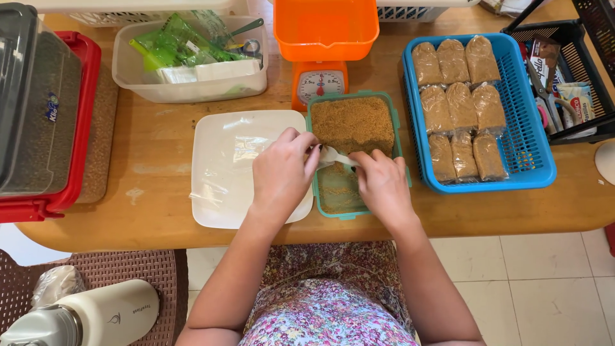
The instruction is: Filling small plastic bags with granular material using a spoon and a small funnel, then sealing them by twisting.
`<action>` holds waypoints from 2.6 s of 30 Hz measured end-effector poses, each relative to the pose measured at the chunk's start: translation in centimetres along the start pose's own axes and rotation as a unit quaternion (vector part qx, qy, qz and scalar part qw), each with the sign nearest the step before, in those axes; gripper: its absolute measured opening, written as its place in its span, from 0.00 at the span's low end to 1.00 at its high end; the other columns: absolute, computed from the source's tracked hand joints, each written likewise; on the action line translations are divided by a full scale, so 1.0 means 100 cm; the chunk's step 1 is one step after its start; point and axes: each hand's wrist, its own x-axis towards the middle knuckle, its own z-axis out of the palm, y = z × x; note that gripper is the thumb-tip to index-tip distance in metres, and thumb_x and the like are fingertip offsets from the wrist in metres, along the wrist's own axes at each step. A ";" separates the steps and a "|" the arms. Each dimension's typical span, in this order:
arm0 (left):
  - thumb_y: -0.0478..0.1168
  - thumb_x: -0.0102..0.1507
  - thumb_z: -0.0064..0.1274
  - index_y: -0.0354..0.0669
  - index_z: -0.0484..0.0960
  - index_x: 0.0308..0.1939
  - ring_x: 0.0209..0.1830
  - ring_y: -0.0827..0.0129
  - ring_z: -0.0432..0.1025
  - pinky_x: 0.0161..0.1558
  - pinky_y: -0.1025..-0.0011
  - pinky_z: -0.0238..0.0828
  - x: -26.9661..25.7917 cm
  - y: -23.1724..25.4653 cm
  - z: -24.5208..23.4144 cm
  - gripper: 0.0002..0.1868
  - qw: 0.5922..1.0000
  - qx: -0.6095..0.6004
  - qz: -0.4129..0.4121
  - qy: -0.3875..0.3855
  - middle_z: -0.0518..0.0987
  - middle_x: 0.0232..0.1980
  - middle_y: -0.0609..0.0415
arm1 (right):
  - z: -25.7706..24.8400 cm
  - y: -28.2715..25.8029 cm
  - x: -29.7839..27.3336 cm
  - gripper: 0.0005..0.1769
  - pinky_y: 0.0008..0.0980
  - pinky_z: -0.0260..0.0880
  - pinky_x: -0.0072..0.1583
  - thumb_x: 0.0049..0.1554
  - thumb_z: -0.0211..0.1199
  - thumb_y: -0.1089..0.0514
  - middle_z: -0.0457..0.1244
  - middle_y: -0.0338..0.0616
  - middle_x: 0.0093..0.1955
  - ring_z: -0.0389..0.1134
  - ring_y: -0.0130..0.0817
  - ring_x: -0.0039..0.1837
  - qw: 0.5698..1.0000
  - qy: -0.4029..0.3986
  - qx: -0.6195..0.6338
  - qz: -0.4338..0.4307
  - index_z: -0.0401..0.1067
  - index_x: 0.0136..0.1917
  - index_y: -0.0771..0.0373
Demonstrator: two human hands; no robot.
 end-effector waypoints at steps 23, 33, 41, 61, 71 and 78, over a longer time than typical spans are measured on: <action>0.49 0.74 0.53 0.59 0.83 0.49 0.41 0.56 0.85 0.44 0.55 0.84 0.001 0.002 -0.003 0.06 0.998 -0.024 -0.012 -0.049 0.79 0.39 0.62 | -0.001 0.002 -0.012 0.13 0.45 0.68 0.58 0.66 0.65 0.52 0.64 0.35 0.41 0.77 0.45 0.48 1.000 -0.001 -0.005 -0.002 0.80 0.63 0.40; 0.49 0.74 0.53 0.62 0.86 0.51 0.44 0.56 0.86 0.46 0.55 0.84 0.004 0.005 0.013 0.07 0.997 -0.051 -0.002 -0.052 0.81 0.41 0.61 | -0.075 0.008 -0.051 0.18 0.41 0.64 0.64 0.67 0.66 0.53 0.63 0.32 0.40 0.74 0.36 0.49 0.999 0.040 0.012 0.023 0.80 0.68 0.34; 0.49 0.73 0.53 0.61 0.86 0.52 0.42 0.54 0.85 0.45 0.54 0.84 0.005 0.008 0.017 0.08 0.997 -0.065 -0.010 -0.036 0.80 0.40 0.59 | -0.108 -0.007 -0.052 0.19 0.38 0.60 0.62 0.68 0.66 0.54 0.60 0.29 0.40 0.72 0.31 0.47 0.998 0.055 0.003 -0.010 0.80 0.69 0.33; 0.50 0.75 0.52 0.63 0.85 0.54 0.46 0.53 0.85 0.47 0.53 0.85 -0.001 0.002 0.001 0.08 0.998 -0.059 0.007 -0.022 0.81 0.44 0.59 | -0.108 -0.059 0.008 0.10 0.60 0.52 0.70 0.62 0.68 0.56 0.59 0.35 0.43 0.64 0.34 0.53 0.933 0.156 -0.245 -0.212 0.82 0.55 0.40; 0.47 0.75 0.51 0.57 0.85 0.52 0.39 0.56 0.85 0.42 0.55 0.84 0.003 -0.001 0.008 0.08 1.000 -0.029 0.003 0.007 0.79 0.38 0.60 | -0.131 -0.021 -0.018 0.17 0.53 0.57 0.67 0.66 0.68 0.58 0.60 0.33 0.44 0.66 0.35 0.50 0.947 0.184 -0.221 -0.146 0.83 0.62 0.36; 0.49 0.74 0.53 0.57 0.86 0.50 0.38 0.53 0.85 0.41 0.53 0.84 0.006 0.003 0.016 0.08 0.999 -0.048 0.007 0.010 0.79 0.37 0.59 | -0.095 0.040 -0.040 0.16 0.46 0.60 0.62 0.61 0.72 0.57 0.61 0.29 0.45 0.67 0.33 0.50 0.928 0.167 -0.329 -0.049 0.83 0.57 0.32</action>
